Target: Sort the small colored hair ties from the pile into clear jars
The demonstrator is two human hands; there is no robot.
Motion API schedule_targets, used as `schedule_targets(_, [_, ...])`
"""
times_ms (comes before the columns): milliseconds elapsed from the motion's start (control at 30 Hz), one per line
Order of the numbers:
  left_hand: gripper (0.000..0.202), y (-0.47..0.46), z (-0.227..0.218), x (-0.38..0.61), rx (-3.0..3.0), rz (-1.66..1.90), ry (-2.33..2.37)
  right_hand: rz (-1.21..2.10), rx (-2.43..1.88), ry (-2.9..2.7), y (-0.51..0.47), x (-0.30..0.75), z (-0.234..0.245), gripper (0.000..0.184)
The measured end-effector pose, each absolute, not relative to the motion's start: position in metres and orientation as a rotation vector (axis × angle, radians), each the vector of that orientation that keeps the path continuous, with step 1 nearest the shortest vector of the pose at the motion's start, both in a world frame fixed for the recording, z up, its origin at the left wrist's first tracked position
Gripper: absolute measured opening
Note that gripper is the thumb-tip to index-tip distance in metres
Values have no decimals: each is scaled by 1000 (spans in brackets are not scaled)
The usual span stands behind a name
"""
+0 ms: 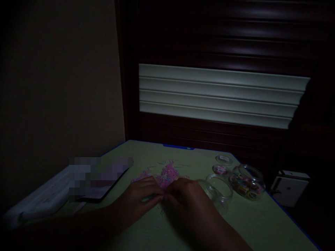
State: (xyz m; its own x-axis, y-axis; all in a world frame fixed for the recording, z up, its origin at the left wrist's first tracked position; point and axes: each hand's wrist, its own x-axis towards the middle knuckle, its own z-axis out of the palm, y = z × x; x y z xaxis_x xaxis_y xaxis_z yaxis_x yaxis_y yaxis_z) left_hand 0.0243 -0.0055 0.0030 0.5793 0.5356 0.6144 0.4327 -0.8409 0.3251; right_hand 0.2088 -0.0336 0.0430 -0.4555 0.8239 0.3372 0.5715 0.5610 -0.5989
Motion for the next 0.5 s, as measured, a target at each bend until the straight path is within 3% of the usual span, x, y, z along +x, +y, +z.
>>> schedule_targets(500, [9,-6,4,25,2656,1100,824,453,-1202,-2179,-34,207,45,18])
